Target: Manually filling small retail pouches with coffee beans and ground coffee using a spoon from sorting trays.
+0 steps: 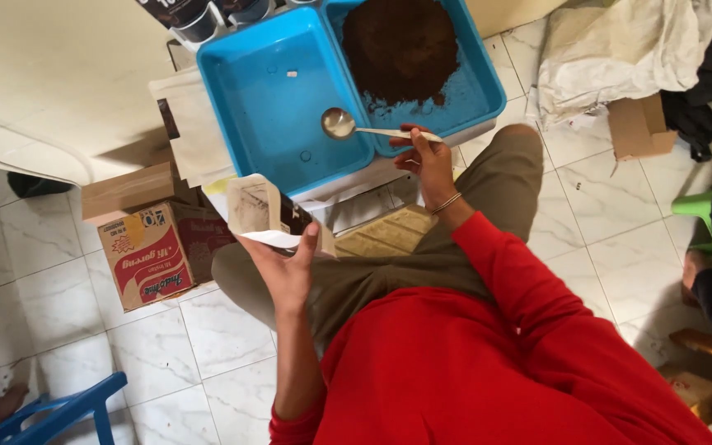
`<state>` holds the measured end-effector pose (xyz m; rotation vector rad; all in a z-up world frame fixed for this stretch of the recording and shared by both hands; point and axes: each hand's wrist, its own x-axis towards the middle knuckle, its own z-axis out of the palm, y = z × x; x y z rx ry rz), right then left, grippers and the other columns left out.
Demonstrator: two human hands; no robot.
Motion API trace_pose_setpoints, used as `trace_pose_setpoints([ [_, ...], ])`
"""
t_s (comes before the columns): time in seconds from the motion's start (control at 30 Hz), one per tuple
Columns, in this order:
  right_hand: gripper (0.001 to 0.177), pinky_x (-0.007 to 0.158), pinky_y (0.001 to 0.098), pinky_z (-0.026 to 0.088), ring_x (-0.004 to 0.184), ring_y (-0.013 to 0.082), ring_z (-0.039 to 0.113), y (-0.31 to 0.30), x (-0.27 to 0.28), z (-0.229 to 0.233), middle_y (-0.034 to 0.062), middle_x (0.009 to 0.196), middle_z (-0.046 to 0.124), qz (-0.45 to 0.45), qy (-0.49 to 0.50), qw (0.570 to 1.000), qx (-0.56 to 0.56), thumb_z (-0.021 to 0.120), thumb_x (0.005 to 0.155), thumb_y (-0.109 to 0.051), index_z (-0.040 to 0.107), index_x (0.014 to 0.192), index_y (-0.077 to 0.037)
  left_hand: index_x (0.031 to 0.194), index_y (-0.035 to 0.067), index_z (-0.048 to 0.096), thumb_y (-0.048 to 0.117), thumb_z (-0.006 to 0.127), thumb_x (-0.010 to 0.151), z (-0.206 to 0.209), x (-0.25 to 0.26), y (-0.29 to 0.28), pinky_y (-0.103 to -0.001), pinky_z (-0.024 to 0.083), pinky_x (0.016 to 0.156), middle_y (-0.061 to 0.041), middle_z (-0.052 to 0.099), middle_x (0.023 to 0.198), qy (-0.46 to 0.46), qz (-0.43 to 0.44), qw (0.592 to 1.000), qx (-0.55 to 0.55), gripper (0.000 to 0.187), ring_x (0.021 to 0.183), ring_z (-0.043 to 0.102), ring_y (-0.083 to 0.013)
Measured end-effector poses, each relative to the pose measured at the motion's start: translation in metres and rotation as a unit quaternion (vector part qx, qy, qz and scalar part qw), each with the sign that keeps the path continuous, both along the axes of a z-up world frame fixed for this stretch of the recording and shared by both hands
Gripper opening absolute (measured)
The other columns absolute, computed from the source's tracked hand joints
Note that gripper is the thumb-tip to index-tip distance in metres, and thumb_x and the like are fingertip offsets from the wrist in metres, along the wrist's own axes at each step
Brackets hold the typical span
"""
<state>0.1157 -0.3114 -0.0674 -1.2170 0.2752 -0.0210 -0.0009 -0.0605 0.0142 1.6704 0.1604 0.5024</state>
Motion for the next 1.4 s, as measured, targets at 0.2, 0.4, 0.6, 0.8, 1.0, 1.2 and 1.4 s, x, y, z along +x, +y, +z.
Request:
trace_pose_setpoints([
  [0.2, 0.031, 0.065, 0.0297, 0.065, 0.070, 0.0162, 0.075, -0.035, 0.017, -0.035, 0.0150, 0.107, 0.078, 0.005, -0.003, 0.995, 0.095, 0.057, 0.105, -0.034, 0.066, 0.126, -0.013, 0.158, -0.003, 0.020, 0.007, 0.093, 0.074, 0.027, 0.014, -0.048, -0.052, 0.015, 0.127, -0.029, 0.035, 0.154, -0.009, 0.024, 0.997, 0.075, 0.111, 0.147, 0.032, -0.0308],
  [0.4, 0.029, 0.068, 0.0288, 0.064, 0.075, 0.0166, 0.076, -0.049, 0.017, -0.086, 0.0184, 0.112, 0.077, 0.013, 0.006, 0.982, 0.189, 0.055, 0.106, -0.031, 0.063, 0.129, -0.015, 0.155, -0.008, 0.020, 0.014, 0.087, 0.083, 0.031, 0.027, -0.074, -0.057, 0.013, 0.126, -0.036, 0.032, 0.154, -0.005, 0.033, 0.986, 0.164, 0.101, 0.150, 0.026, -0.0409],
  [0.6, 0.029, 0.069, 0.0313, 0.064, 0.074, 0.0207, 0.077, -0.060, 0.027, -0.109, 0.0240, 0.113, 0.075, 0.088, -0.007, 0.968, 0.235, 0.050, 0.109, -0.029, 0.063, 0.130, -0.014, 0.160, 0.000, 0.014, 0.016, 0.091, 0.084, 0.033, 0.042, -0.099, -0.053, 0.011, 0.128, -0.026, 0.025, 0.162, 0.021, 0.059, 0.981, 0.186, 0.110, 0.155, 0.024, -0.0334],
  [0.8, 0.031, 0.070, 0.0317, 0.063, 0.076, 0.0211, 0.077, -0.066, 0.024, -0.107, 0.0265, 0.114, 0.074, 0.125, -0.003, 0.959, 0.254, 0.053, 0.108, -0.030, 0.063, 0.132, -0.012, 0.161, 0.004, 0.013, 0.006, 0.087, 0.089, 0.035, 0.036, -0.116, -0.057, 0.018, 0.127, -0.023, 0.026, 0.164, 0.011, 0.051, 0.985, 0.167, 0.103, 0.154, 0.026, -0.0311],
  [1.0, 0.030, 0.069, 0.0291, 0.062, 0.075, 0.0184, 0.076, -0.068, 0.021, -0.097, 0.0226, 0.111, 0.076, 0.151, -0.015, 0.952, 0.267, 0.055, 0.106, -0.031, 0.064, 0.129, -0.014, 0.157, 0.001, 0.026, 0.011, 0.085, 0.096, 0.035, 0.013, -0.095, -0.054, 0.026, 0.124, -0.026, 0.037, 0.154, -0.033, 0.120, 0.974, 0.187, 0.085, 0.145, 0.035, -0.0282],
  [1.2, 0.033, 0.065, 0.0283, 0.057, 0.070, 0.0185, 0.069, -0.067, 0.020, -0.077, 0.0169, 0.107, 0.077, 0.134, -0.002, 0.958, 0.254, 0.061, 0.103, -0.034, 0.066, 0.123, -0.008, 0.160, 0.007, 0.020, 0.022, 0.073, 0.108, 0.051, -0.007, -0.077, -0.056, 0.041, 0.126, -0.033, 0.037, 0.161, -0.118, 0.198, 0.960, 0.157, 0.075, 0.148, 0.045, -0.0444],
  [1.4, 0.037, 0.065, 0.0302, 0.055, 0.066, 0.0190, 0.068, -0.049, 0.028, -0.071, 0.0169, 0.108, 0.076, 0.153, 0.002, 0.956, 0.251, 0.059, 0.103, -0.036, 0.061, 0.125, -0.007, 0.160, 0.010, 0.023, 0.021, 0.068, 0.112, 0.059, -0.037, -0.048, -0.064, 0.040, 0.130, -0.027, 0.039, 0.163, -0.184, 0.212, 0.946, 0.164, 0.066, 0.151, 0.046, -0.0472],
])
